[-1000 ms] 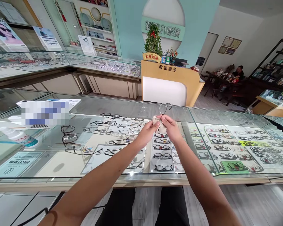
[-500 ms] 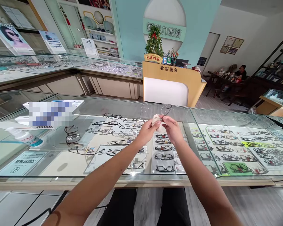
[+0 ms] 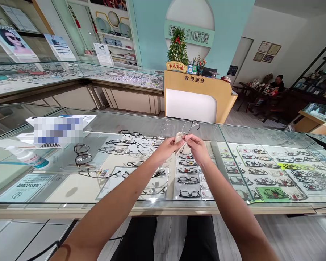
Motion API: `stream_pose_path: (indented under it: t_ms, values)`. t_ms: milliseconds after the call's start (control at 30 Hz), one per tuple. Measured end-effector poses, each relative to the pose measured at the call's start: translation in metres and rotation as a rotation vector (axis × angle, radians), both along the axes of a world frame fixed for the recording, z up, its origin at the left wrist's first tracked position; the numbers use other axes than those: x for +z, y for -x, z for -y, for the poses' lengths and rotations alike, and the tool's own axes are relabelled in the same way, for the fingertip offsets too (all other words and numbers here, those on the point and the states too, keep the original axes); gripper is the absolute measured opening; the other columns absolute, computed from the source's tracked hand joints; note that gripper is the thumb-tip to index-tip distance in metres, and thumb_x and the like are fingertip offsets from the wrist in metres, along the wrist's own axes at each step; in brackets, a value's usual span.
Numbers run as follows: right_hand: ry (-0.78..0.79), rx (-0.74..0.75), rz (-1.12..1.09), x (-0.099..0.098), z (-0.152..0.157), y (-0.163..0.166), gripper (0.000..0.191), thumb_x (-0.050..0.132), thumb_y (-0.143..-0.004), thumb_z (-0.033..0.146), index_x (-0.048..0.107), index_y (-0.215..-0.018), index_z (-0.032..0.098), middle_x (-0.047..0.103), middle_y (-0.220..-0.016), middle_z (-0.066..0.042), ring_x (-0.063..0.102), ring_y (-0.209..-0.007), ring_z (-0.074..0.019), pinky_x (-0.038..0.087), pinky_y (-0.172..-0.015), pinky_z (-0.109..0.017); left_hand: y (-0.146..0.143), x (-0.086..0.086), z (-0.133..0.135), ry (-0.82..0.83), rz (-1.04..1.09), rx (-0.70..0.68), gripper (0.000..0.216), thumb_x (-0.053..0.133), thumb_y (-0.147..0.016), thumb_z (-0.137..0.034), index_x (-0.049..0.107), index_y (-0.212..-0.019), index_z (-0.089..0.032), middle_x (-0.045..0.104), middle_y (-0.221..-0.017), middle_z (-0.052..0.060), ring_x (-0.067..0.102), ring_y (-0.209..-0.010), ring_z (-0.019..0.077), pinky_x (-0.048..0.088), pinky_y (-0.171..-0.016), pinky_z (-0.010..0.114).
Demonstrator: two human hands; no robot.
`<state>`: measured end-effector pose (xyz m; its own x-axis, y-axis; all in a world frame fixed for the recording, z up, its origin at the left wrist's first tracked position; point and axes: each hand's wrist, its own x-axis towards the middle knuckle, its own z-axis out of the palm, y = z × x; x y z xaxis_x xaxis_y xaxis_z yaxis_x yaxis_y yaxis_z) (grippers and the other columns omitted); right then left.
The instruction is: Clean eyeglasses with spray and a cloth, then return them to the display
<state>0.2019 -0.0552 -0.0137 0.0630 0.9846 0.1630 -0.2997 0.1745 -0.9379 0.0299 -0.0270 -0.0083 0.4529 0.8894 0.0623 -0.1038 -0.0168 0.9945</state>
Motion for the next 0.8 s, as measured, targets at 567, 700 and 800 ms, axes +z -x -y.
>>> stream_pose_path:
  t_ms: [567,700,800]
  values:
    - [-0.053,-0.12,0.153,0.0,0.001,-0.001,0.034,0.087,-0.081,0.06,0.08,-0.085,0.027,0.077,-0.1,-0.003,0.061,-0.093,-0.0218,0.049,-0.086,-0.037,-0.005,-0.003,0.004,0.003,0.066,0.106,0.063,0.086,-0.079,-0.079,0.08,-0.09,-0.017,0.063,-0.069,0.001,0.056,-0.071,0.0187,0.042,-0.068,0.03]
    - [-0.019,-0.119,0.099,-0.007,-0.003,-0.004,0.037,0.092,-0.077,0.06,0.077,-0.086,0.027,0.077,-0.098,-0.002,0.058,-0.083,-0.0185,0.048,-0.079,-0.034,-0.005,-0.008,0.003,0.021,0.058,0.046,0.063,0.092,-0.074,-0.074,0.082,-0.103,-0.019,0.07,-0.087,0.002,0.058,-0.08,0.0179,0.042,-0.073,0.029]
    - [-0.008,-0.1,0.09,-0.01,-0.004,-0.006,0.04,0.091,-0.077,0.062,0.077,-0.089,0.027,0.078,-0.102,-0.002,0.06,-0.081,-0.0188,0.048,-0.073,-0.033,-0.005,-0.01,0.001,0.048,0.032,0.033,0.056,0.091,-0.078,-0.071,0.079,-0.095,-0.02,0.058,-0.075,-0.002,0.045,-0.068,0.0136,0.033,-0.065,0.029]
